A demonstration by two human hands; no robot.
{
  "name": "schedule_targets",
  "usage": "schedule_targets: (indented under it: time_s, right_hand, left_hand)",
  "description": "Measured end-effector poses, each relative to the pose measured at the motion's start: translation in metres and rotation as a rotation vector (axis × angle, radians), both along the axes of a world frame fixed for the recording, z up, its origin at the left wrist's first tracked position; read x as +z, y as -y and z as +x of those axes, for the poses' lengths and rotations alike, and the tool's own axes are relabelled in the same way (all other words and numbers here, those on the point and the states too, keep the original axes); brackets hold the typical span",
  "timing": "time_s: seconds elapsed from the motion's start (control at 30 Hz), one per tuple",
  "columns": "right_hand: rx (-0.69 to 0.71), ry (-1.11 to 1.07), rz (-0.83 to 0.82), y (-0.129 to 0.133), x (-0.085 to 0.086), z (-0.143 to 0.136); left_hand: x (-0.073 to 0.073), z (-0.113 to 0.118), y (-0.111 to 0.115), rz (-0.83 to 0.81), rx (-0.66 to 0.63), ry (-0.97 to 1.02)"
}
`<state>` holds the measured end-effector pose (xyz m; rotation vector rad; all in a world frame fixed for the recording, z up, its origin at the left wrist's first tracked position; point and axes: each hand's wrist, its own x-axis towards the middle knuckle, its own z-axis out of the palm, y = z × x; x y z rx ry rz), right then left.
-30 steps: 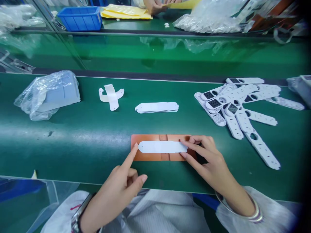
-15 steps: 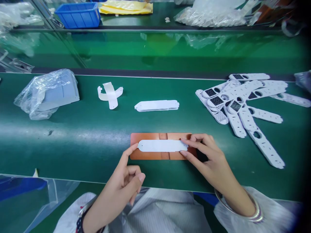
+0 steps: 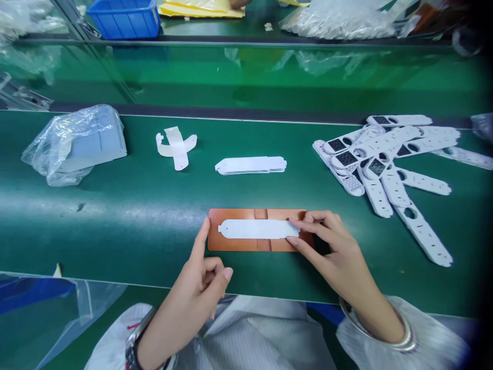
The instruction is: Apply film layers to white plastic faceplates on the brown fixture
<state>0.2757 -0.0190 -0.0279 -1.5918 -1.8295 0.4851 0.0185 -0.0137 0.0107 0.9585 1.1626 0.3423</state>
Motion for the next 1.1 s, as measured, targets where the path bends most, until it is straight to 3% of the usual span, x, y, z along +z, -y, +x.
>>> schedule_targets:
  time_s: [0.13,0.33,0.57,0.77,0.87,0.97,1.1]
  right_hand:
    - [0.001,-0.007,0.003,0.001,0.0,0.0]
    - [0.0,-0.012,0.0,0.0,0.0,-0.001]
    - [0.002,0.009,0.01,0.0,0.0,-0.002]
    - [-0.089,0.176,0.078,0.008,0.001,-0.011]
    - [-0.166,0.328,0.183,0.013,0.011,-0.033]
    - [-0.086,0.16,0.193,0.012,0.018,-0.07]
    - [-0.062,-0.018,0.094,-0.001,0.011,-0.116]
  left_hand:
    - [0.001,0.001,-0.005,0.0,-0.131,-0.044]
    - [0.003,0.0,-0.006,-0.012,-0.156,-0.049]
    - [-0.001,0.004,0.0,0.119,-0.231,-0.16]
    - [-0.001,0.007,0.002,0.193,-0.29,-0.216]
    - [-0.002,0.004,0.001,0.121,-0.193,-0.09]
    - [-0.005,-0.004,-0.003,-0.013,-0.045,0.155]
    - [-0.007,-0.015,-0.016,-0.126,0.055,0.428]
